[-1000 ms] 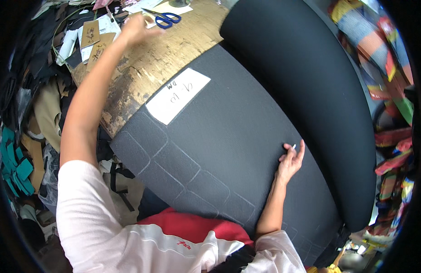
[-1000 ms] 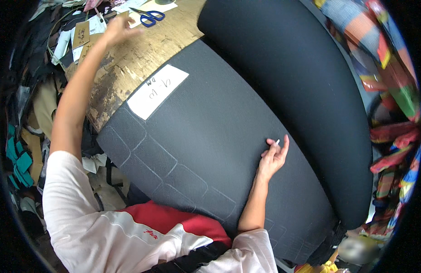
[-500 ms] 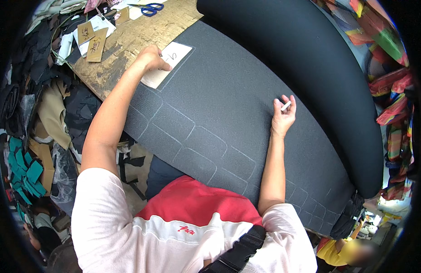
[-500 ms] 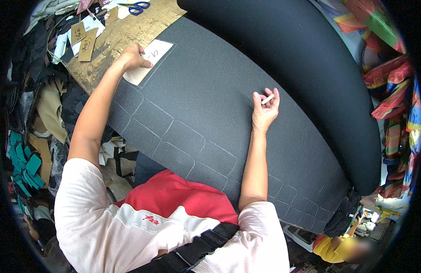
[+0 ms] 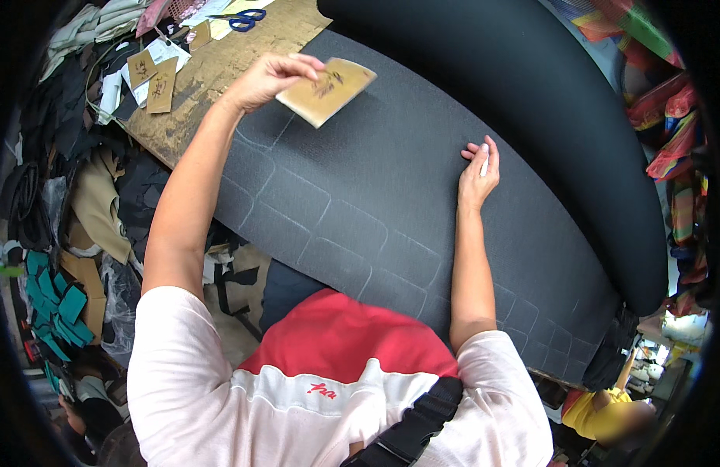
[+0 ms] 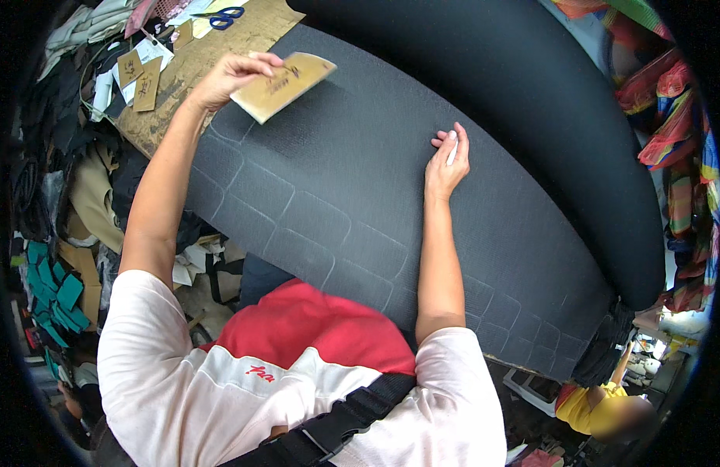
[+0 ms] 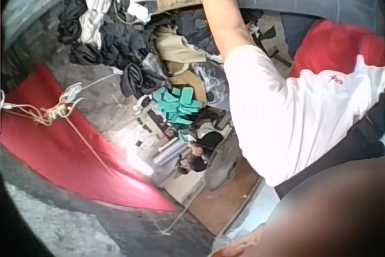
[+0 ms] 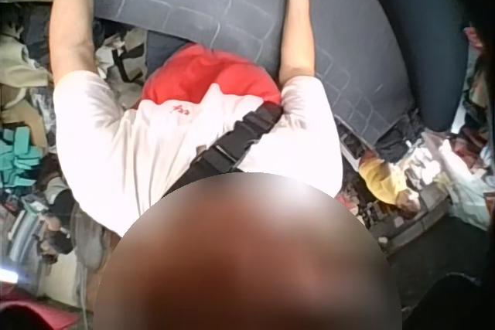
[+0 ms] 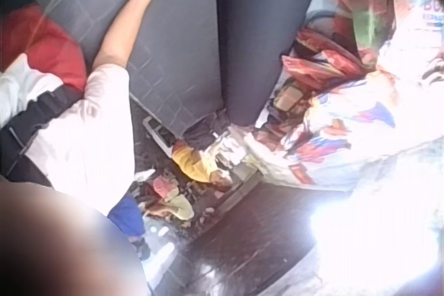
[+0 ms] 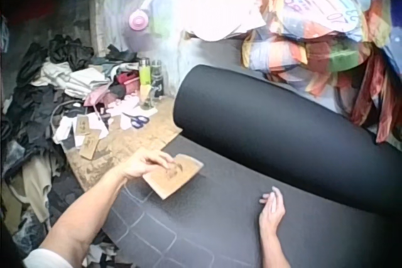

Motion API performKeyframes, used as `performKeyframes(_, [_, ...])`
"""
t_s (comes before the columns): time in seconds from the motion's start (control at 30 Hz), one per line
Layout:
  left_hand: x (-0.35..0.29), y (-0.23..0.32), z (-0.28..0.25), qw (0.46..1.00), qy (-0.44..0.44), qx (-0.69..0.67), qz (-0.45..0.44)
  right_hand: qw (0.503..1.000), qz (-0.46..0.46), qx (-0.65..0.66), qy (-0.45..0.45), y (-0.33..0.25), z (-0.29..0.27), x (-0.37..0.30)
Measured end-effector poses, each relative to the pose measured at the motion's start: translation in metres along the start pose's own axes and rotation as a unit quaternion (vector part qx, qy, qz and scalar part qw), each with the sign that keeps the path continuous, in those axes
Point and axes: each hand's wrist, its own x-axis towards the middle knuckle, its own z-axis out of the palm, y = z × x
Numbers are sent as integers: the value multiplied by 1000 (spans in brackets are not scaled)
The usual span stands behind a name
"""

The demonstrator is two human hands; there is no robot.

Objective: The person uses a white marker and a small cardboard template to trace rectangular outlines on a large black fabric roll. They repeatedly reposition the template and draw lines, then briefly handle a small white strip of material before continuing to mark the fabric.

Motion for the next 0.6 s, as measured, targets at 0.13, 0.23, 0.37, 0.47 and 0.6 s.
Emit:
performKeyframes(0.13, [-15, -19, 8, 934, -42, 343, -90, 983, -75, -158, -59, -17, 7, -12])
performKeyframes(0.23, [-35, -30, 16, 897, -19, 422, -133, 972, -116, -143, -145, -38, 35, -37])
performKeyframes(0.37, [-54, -42, 32, 878, 15, 458, -140, 917, -162, -215, -294, -66, 86, -67])
performKeyframes(0.47, [-54, -46, 37, 879, 43, 454, -136, 895, -139, -261, -333, -77, 118, -66])
performKeyframes(0.6, [-53, -48, 36, 871, 36, 466, -150, 879, -125, -262, -377, -79, 141, -55])
